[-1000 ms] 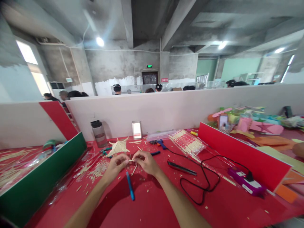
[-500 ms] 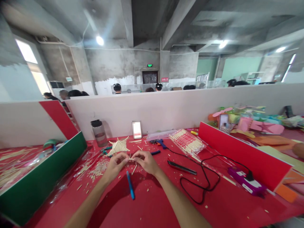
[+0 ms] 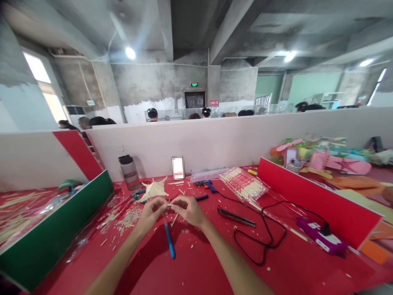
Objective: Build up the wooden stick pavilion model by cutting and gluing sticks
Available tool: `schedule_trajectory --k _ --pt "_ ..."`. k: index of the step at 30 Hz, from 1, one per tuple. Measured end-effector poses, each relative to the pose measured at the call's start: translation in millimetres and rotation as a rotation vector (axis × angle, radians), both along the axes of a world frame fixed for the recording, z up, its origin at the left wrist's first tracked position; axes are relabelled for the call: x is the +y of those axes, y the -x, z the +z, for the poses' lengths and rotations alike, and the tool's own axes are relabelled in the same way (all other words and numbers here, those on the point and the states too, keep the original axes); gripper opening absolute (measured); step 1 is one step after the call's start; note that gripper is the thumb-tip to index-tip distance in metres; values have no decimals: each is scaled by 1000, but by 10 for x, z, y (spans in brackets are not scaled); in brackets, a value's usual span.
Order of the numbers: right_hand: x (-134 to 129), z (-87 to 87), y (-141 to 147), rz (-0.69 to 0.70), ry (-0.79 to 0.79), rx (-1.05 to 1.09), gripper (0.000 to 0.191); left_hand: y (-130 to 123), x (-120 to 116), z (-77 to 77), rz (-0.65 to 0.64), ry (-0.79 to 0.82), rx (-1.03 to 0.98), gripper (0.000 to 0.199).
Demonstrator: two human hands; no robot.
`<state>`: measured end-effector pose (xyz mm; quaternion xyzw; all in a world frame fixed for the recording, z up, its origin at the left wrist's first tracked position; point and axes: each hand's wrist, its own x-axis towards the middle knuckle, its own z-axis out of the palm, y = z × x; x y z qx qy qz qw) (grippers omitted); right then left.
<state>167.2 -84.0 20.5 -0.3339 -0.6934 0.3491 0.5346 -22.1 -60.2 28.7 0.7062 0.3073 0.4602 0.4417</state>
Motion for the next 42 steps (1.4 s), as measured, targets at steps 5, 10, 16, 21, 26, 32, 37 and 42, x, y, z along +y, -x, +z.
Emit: schedule_trajectory --k 5,10,16,21,26,32,37,42 --pt "-5 14 16 -75 -41 -82 13 -14 36 -55 16 9 34 35" --pt "44 5 -11 -197 -95 -127 11 -11 185 -218 51 113 58 42" --pt "96 -26 -41 -257 -70 -106 15 65 258 -400 325 -55 230 30" --pt "102 -37 -48 -257 -57 -88 14 121 151 -333 424 -220 644 22" --pt "100 -43 -44 -271 -61 -104 13 156 131 -284 439 -240 737 23" --pt "95 -25 -56 -262 -69 -108 14 138 230 -491 379 -52 535 32" --pt "92 3 -73 -270 -76 -100 15 130 342 -625 272 6 296 50" --pt "101 4 -89 -276 -87 -113 16 90 382 -604 188 41 192 56"
